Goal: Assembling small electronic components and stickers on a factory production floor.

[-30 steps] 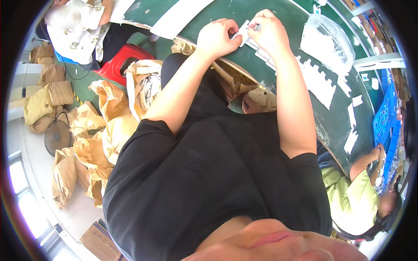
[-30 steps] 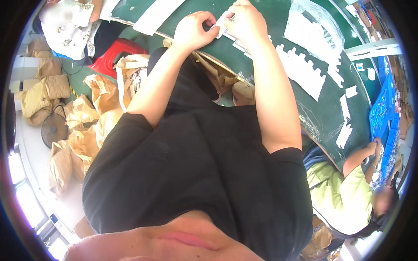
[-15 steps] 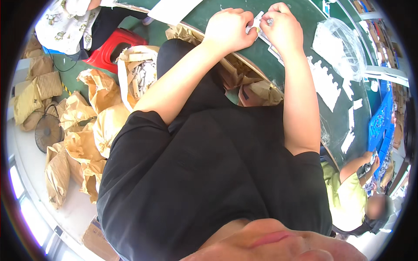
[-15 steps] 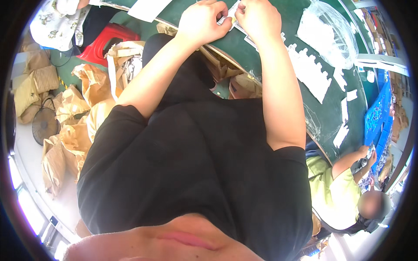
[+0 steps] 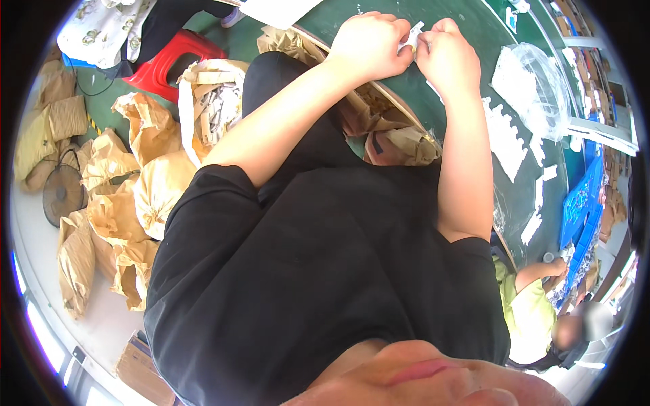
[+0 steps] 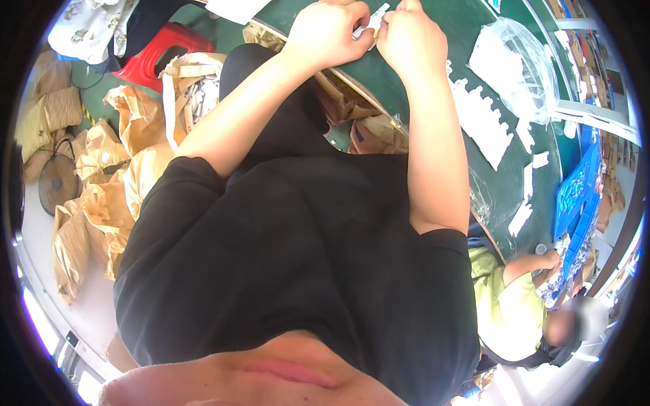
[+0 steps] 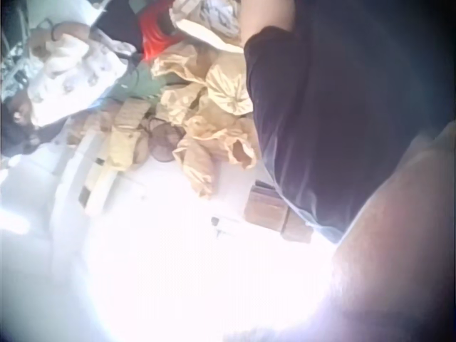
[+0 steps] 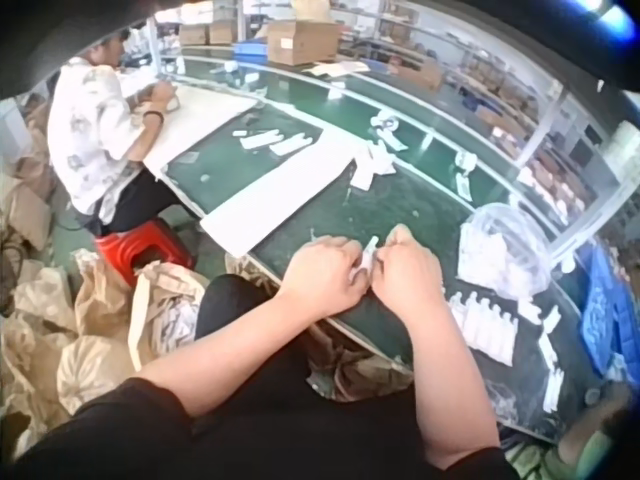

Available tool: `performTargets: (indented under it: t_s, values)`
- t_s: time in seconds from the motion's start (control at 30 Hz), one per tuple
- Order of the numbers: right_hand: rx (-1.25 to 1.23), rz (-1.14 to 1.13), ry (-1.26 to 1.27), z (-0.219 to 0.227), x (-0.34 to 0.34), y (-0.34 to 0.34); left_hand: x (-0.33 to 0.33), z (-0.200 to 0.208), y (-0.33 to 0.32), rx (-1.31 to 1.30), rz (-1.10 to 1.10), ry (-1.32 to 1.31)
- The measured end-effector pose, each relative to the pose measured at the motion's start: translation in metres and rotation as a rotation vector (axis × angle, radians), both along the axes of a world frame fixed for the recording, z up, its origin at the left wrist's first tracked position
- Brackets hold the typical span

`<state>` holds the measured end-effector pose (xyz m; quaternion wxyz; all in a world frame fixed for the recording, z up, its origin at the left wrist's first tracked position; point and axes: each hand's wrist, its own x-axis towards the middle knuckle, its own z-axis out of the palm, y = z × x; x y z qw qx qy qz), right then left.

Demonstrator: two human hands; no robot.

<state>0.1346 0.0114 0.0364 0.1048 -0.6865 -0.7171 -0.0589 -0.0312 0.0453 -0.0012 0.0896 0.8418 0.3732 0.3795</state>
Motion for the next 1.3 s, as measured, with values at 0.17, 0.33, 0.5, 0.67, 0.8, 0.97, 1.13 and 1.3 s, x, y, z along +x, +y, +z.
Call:
performTargets:
  t_s: [0.17, 0.33, 0.5, 0.67, 0.8, 0.97, 1.13, 1.3]
  values:
    - [0.042, 0.044, 0.02, 0.003, 0.005, -0.004, 0.0, 0.003, -0.001, -0.006, -0.01, 0.011]
    - [0.028, 0.045, 0.031, 0.004, 0.002, -0.003, -0.002, 0.001, 0.0, -0.013, -0.001, 0.01]
    - [0.066, 0.051, 0.111, 0.007, 0.007, -0.002, -0.003, -0.001, 0.0, -0.023, 0.003, 0.003]
    - [0.226, 0.104, 0.45, 0.011, 0.034, 0.003, 0.002, 0.009, 0.0, -0.176, 0.005, 0.044]
    - [0.428, -0.003, 0.954, 0.062, 0.042, -0.034, -0.002, 0.007, 0.002, -0.256, -0.012, 0.028]
    - [0.579, 0.438, 1.534, 0.066, 0.078, -0.141, 0.0, 0.003, 0.004, -0.165, -0.134, 0.063]
    - [0.751, -0.144, 1.219, 0.007, 0.088, -0.188, -0.007, 0.007, 0.004, -0.118, -0.147, 0.108]
    - [0.805, -0.228, 1.327, -0.006, 0.101, -0.237, 0.002, 0.006, 0.003, -0.141, -0.179, 0.129]
